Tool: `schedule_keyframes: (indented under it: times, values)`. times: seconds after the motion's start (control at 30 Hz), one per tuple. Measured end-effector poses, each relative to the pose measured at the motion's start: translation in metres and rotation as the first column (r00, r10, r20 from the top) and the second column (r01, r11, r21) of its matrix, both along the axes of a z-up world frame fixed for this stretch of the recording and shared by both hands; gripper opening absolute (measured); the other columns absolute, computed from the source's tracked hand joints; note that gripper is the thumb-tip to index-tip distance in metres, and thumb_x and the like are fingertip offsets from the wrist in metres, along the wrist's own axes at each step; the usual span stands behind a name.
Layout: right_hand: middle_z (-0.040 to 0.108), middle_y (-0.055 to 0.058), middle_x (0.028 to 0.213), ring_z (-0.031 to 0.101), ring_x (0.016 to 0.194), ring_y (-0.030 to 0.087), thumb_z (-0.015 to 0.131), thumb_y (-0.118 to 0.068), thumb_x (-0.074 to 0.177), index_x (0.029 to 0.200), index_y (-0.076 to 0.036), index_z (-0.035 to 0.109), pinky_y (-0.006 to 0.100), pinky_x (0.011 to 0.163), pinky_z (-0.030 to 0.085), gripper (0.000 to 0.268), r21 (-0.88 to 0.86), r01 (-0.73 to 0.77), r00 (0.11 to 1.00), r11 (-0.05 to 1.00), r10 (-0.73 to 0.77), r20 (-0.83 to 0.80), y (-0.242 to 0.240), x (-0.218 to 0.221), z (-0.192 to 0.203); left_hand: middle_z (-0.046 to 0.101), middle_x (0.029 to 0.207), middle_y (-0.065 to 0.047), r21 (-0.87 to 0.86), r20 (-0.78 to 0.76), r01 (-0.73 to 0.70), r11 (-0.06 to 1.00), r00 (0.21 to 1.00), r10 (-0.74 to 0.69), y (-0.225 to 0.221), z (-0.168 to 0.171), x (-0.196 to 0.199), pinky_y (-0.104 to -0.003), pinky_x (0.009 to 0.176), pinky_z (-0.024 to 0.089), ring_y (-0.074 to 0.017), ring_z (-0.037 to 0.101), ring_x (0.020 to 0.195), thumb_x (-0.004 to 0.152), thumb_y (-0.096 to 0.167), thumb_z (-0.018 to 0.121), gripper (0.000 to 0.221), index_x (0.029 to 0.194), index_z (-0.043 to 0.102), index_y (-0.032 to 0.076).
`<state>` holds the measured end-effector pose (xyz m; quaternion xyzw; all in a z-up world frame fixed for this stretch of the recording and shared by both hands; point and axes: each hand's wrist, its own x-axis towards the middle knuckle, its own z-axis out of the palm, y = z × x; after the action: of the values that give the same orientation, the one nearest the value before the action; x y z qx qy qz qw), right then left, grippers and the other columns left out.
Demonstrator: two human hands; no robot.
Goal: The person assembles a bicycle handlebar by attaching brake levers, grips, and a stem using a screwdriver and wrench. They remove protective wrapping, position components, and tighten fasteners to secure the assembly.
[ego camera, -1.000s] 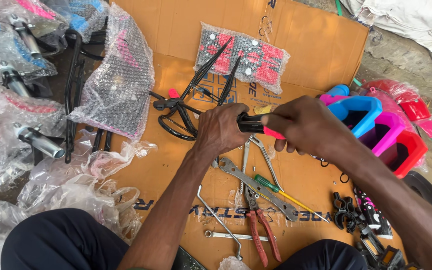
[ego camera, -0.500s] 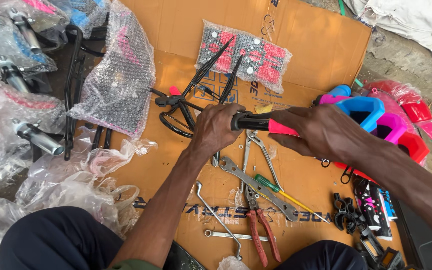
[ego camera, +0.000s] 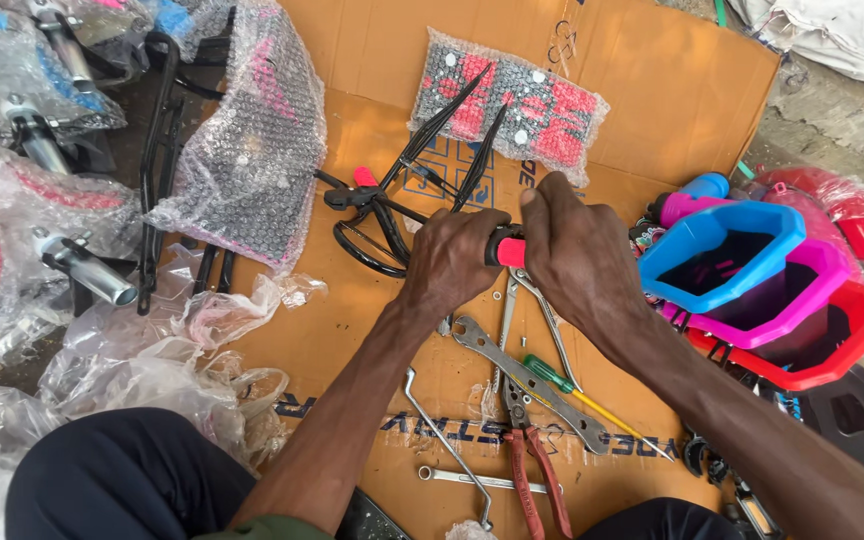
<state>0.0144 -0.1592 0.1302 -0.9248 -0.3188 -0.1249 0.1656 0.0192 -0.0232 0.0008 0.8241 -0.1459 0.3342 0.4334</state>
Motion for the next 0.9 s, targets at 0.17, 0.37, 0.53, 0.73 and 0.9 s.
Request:
schedule_keyframes:
  times: [0.17, 0.37, 0.53, 0.73, 0.9]
  values:
    - [0.057, 0.026, 0.068, 0.059, 0.054, 0.043, 0.05, -0.016, 0.105, 0.093, 0.005, 0.052, 0.056, 0.053, 0.046, 0.024, -0.065, 0.079, 0.997, 0.995, -0.08, -0.006, -0.006, 0.007, -0.008, 0.07, 0.08, -0.009, -0.013, 0.16, -0.136, 0.991, 0.978, 0.137, -0.007, 0.001, -0.009, -0.042, 0.07, 0.048, -0.0262, 0.069, 0.075, 0.079, 0.001, 0.084, 0.027, 0.098, 0.065, 0.004]
    - [0.063, 0.027, 0.078, 0.063, 0.064, 0.045, 0.053, -0.018, 0.106, 0.1, 0.003, 0.055, 0.057, 0.061, 0.048, 0.021, 0.01, 0.074, 0.997, 0.997, -0.074, -0.014, -0.003, -0.007, -0.002, 0.072, 0.088, -0.008, -0.029, 0.216, -0.157, 0.987, 0.963, 0.16, -0.007, 0.002, -0.017, -0.041, 0.069, 0.047, -0.0249, 0.07, 0.08, 0.079, 0.0, 0.082, 0.031, 0.104, 0.065, 0.003]
    - [0.071, 0.031, 0.076, 0.073, 0.073, 0.037, 0.058, -0.035, 0.107, 0.11, -0.001, 0.056, 0.047, 0.066, 0.055, 0.034, -0.027, 0.334, 0.888, 0.942, -0.324, -0.326, 0.003, -0.04, 0.003, 0.074, 0.095, -0.01, -0.056, 0.213, -0.085, 0.995, 0.972, 0.096, -0.006, 0.01, -0.032, -0.042, 0.075, 0.049, -0.0298, 0.071, 0.088, 0.071, -0.002, 0.077, 0.037, 0.105, 0.066, 0.006]
    - [0.066, 0.015, 0.11, 0.067, 0.087, 0.024, 0.051, -0.026, 0.112, 0.132, -0.001, 0.05, 0.037, 0.074, 0.057, 0.032, 0.732, 0.162, 0.987, 0.662, -0.121, -0.109, -0.049, -0.089, -0.005, 0.077, 0.1, -0.007, -0.368, -0.138, -0.119, 0.922, 0.988, 0.073, 0.029, 0.077, -0.034, -0.034, 0.081, 0.059, -0.0182, 0.077, 0.093, 0.078, 0.01, 0.086, 0.037, 0.112, 0.071, 0.007]
    - [0.059, 0.02, 0.129, 0.062, 0.115, 0.031, 0.07, -0.029, 0.099, 0.135, -0.002, 0.052, 0.043, 0.096, 0.055, 0.049, 0.485, 0.253, 0.967, 0.837, -0.231, -0.106, -0.086, -0.077, -0.024, 0.077, 0.094, -0.008, -0.653, -0.097, 0.19, 0.733, 0.939, -0.33, 0.085, 0.153, -0.049, -0.029, 0.068, 0.061, -0.014, 0.072, 0.079, 0.078, 0.017, 0.092, 0.035, 0.102, 0.071, 0.002]
